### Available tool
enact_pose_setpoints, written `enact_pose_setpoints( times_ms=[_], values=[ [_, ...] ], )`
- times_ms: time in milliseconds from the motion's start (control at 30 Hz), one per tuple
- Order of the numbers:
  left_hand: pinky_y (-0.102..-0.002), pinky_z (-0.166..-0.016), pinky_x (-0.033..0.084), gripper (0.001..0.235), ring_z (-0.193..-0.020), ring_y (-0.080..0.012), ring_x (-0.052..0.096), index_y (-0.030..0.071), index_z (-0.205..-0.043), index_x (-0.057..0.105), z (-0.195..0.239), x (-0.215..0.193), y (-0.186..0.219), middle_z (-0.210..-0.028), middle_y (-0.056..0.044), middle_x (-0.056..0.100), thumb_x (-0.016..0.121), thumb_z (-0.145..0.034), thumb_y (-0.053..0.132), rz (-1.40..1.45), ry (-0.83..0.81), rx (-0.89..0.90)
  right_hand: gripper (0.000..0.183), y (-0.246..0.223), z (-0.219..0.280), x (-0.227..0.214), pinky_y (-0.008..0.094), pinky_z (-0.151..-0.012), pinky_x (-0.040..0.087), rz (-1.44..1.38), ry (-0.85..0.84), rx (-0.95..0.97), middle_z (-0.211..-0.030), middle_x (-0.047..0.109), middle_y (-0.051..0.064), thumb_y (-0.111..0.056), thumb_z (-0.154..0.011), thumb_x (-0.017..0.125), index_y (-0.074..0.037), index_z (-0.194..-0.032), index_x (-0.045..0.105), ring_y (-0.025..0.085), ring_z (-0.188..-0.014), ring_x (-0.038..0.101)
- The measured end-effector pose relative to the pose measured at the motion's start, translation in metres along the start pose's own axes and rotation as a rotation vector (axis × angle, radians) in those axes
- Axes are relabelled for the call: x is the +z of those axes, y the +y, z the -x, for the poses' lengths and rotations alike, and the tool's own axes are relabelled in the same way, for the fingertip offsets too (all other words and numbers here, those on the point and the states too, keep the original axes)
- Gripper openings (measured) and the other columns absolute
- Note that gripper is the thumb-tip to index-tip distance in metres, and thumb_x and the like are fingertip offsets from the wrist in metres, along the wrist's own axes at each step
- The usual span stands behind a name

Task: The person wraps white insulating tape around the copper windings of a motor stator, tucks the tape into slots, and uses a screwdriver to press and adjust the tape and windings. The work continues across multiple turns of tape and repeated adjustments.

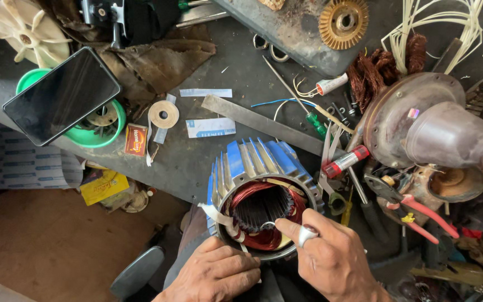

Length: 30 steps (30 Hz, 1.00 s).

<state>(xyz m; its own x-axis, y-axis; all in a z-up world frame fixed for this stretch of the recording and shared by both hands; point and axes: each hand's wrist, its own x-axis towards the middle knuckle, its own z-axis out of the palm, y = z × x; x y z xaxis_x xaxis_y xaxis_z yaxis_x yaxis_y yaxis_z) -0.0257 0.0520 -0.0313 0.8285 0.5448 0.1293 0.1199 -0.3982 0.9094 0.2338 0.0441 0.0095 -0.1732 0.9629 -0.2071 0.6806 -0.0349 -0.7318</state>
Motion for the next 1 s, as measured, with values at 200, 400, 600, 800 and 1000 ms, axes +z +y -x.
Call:
enact_pose_setpoints(
  times_ms=[200,400,600,800,1000],
  values=[
    [-0.039,-0.095,0.048,0.031,-0.109,-0.0221,0.07,0.006,-0.119,0.071,0.003,0.002,-0.001,-0.122,-0.01,0.073,0.06,-0.096,0.023,0.02,-0.005,-0.002,0.04,-0.001,-0.002,0.0,0.036,-0.052,0.051,0.022,-0.018,-0.004,-0.074,0.054,0.007,0.01,-0.07,0.065,-0.006,-0.104,0.079,0.025,-0.059,0.063],
    [-0.037,-0.093,0.047,0.03,-0.108,-0.0204,0.069,0.007,-0.119,0.071,0.002,0.003,-0.001,-0.122,-0.008,0.072,0.062,-0.095,0.021,-0.003,0.002,0.003,0.039,-0.005,-0.006,-0.001,0.035,-0.051,0.052,0.002,-0.022,-0.02,-0.074,0.054,0.008,0.011,-0.07,0.067,-0.004,-0.103,0.079,0.024,-0.058,0.063],
    [-0.035,-0.089,0.046,0.029,-0.106,-0.0188,0.069,0.006,-0.117,0.071,-0.001,0.0,0.002,-0.121,-0.007,0.073,0.066,-0.092,0.018,0.011,0.017,-0.011,0.037,-0.007,-0.006,0.002,0.036,-0.05,0.051,0.012,-0.017,-0.028,-0.072,0.053,0.008,0.009,-0.069,0.068,-0.004,-0.102,0.079,0.024,-0.058,0.063],
    [-0.035,-0.09,0.047,0.028,-0.105,-0.0189,0.07,0.007,-0.116,0.071,-0.004,-0.002,0.004,-0.119,-0.006,0.073,0.067,-0.09,0.016,0.013,0.036,-0.016,0.035,-0.009,-0.005,0.007,0.037,-0.05,0.052,0.028,-0.079,0.063,-0.069,0.054,0.008,0.008,-0.073,0.067,-0.006,-0.102,0.081,0.024,-0.056,0.064],
    [-0.036,-0.089,0.047,0.03,-0.104,-0.0198,0.069,0.007,-0.115,0.071,-0.003,0.0,0.003,-0.118,-0.006,0.072,0.068,-0.087,0.016,-0.002,0.034,-0.004,0.033,-0.013,-0.013,0.007,0.041,-0.059,0.056,0.091,-0.159,0.084,-0.081,0.06,0.009,0.003,-0.076,0.065,-0.01,-0.103,0.081,0.029,-0.066,0.07]
  ],
)
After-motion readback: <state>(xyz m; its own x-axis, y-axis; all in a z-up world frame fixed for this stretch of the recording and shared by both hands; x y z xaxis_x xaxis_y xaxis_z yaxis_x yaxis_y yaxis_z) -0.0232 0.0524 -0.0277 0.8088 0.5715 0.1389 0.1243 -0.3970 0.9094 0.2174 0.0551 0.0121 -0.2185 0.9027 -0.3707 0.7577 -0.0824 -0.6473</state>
